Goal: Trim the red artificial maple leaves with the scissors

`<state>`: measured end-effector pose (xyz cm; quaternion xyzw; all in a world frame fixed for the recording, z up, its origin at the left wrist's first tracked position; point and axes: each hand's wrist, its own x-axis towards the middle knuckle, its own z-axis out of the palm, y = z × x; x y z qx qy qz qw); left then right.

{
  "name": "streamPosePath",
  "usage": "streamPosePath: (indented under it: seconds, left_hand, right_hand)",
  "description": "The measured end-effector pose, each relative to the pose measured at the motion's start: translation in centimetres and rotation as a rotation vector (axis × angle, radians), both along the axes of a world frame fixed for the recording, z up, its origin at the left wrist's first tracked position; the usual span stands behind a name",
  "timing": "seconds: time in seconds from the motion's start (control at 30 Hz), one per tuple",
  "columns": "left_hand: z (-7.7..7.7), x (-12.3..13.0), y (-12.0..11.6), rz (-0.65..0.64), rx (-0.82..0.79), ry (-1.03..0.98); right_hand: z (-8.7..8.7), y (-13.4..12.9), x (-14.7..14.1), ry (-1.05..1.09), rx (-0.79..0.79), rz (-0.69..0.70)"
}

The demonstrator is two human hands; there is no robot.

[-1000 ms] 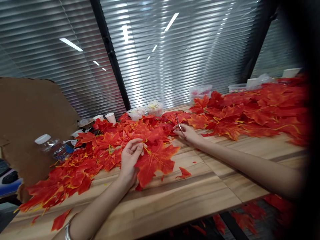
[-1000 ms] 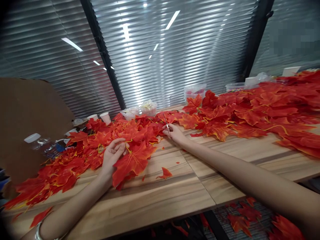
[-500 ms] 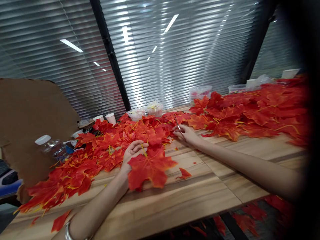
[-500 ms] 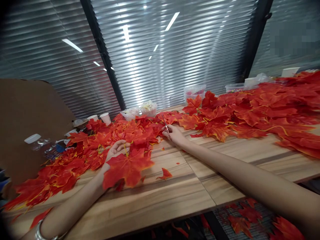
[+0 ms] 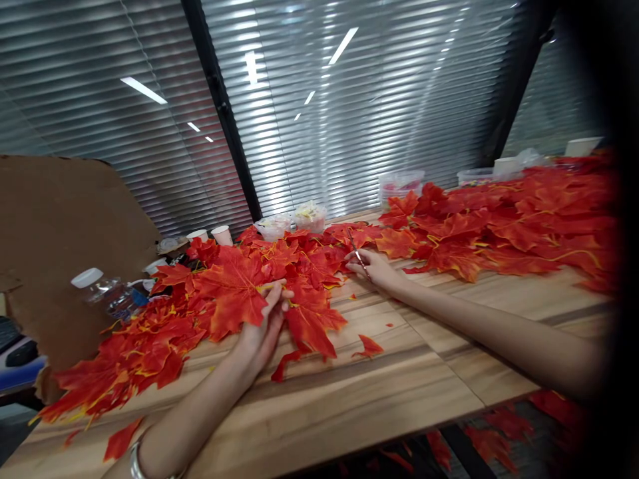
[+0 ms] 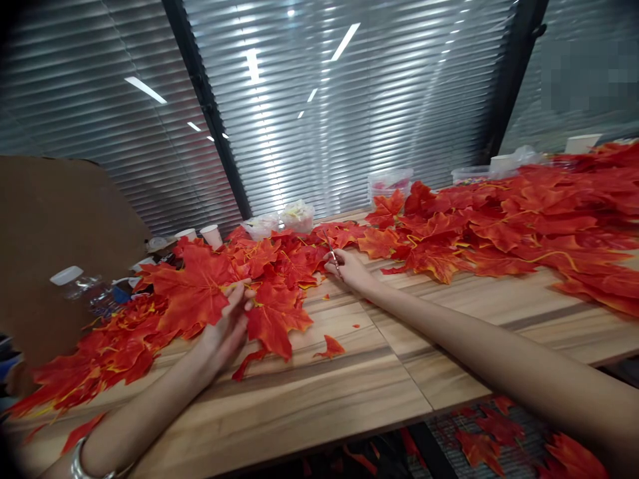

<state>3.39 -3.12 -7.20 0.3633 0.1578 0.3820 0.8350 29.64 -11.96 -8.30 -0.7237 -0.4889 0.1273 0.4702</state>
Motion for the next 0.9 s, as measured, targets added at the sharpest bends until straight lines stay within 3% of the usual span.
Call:
streamPosePath:
  seconds: [0.13, 0.27, 0.5, 0.67, 0.9]
  left_hand:
    - [0.5, -0.3, -0.2, -0.003, 0.002, 0.053]
    - [0.8, -0.4, 0.1, -0.015, 0.102, 0.183]
    - [0.0, -0.2, 1.1, -0.038, 0.267, 0.259]
    - [-0.7, 0.0, 0.9, -0.081, 0.144, 0.156]
    - [-0.2, -0.1, -0.1, -0.089, 0.053, 0.066]
  right_hand:
    - [-0.2, 0.1, 0.2, -0.013, -0.006, -0.001]
    - [-0.5, 0.2, 0.5, -0.012, -0.015, -0.015]
    - [-0.8, 0.2, 0.5, 0.015, -0.015, 0.002]
    - [-0.9, 0.2, 0.5, 0.030, -0.010, 0.009]
    - [-0.5, 0.1, 0.2, 0.033, -0.005, 0.003]
